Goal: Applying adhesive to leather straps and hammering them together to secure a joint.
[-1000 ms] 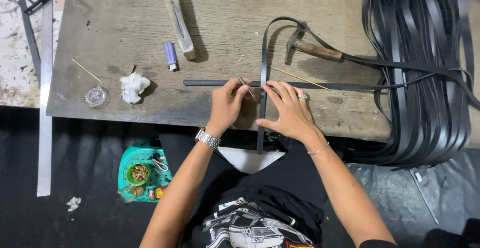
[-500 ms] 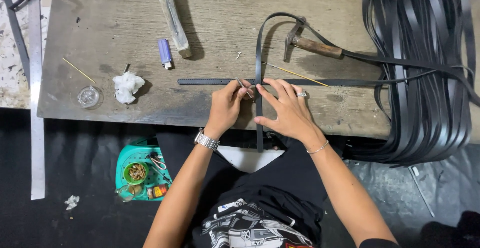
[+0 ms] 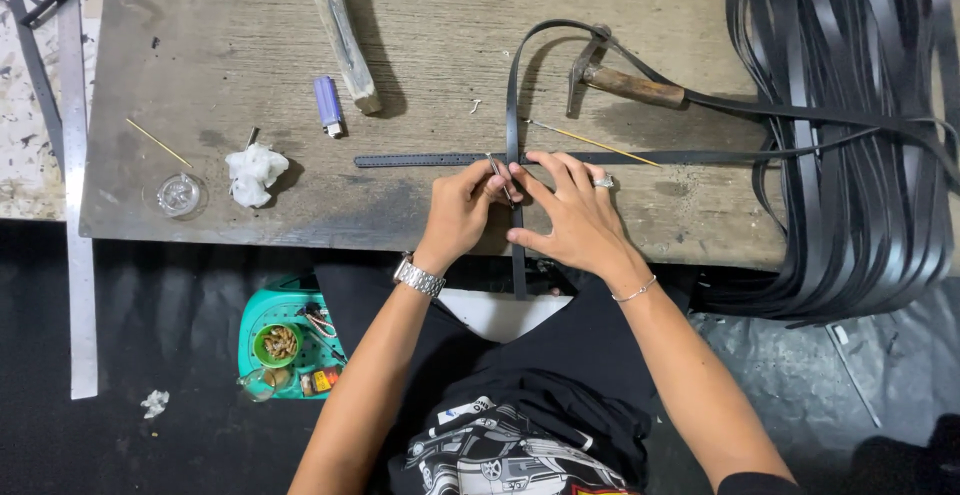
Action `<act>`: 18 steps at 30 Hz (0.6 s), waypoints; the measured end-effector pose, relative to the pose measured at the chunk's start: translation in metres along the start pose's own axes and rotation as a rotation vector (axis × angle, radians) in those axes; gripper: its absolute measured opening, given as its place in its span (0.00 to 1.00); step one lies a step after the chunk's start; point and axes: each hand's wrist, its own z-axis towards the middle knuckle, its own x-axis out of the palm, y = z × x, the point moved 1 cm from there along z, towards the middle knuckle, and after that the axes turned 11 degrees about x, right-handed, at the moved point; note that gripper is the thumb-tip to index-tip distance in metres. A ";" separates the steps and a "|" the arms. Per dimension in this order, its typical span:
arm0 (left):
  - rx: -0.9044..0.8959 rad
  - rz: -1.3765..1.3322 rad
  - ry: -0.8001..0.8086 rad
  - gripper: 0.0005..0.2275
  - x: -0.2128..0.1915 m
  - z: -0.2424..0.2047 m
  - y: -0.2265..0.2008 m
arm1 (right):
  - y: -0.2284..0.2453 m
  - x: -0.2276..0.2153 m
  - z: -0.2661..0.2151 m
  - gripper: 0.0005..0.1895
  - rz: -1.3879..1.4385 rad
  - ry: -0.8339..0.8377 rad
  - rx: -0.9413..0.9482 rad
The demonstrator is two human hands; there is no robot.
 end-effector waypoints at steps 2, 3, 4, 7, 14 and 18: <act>-0.006 0.008 0.003 0.03 0.001 -0.002 0.002 | -0.001 0.002 0.000 0.45 -0.023 -0.015 -0.010; -0.007 0.007 0.004 0.03 0.001 -0.001 0.001 | -0.002 0.002 0.000 0.45 -0.022 -0.014 -0.009; 0.002 0.014 0.004 0.03 0.001 -0.001 0.001 | -0.002 0.002 0.000 0.45 -0.024 -0.020 -0.012; 0.012 0.003 0.000 0.03 0.001 -0.002 0.000 | -0.001 0.001 0.000 0.45 -0.022 -0.029 -0.018; 0.038 -0.030 -0.001 0.03 0.004 -0.002 0.000 | 0.000 0.000 -0.001 0.44 -0.017 -0.063 -0.034; 0.039 -0.034 0.001 0.03 0.004 -0.003 0.001 | 0.000 0.001 0.000 0.44 -0.011 -0.079 -0.037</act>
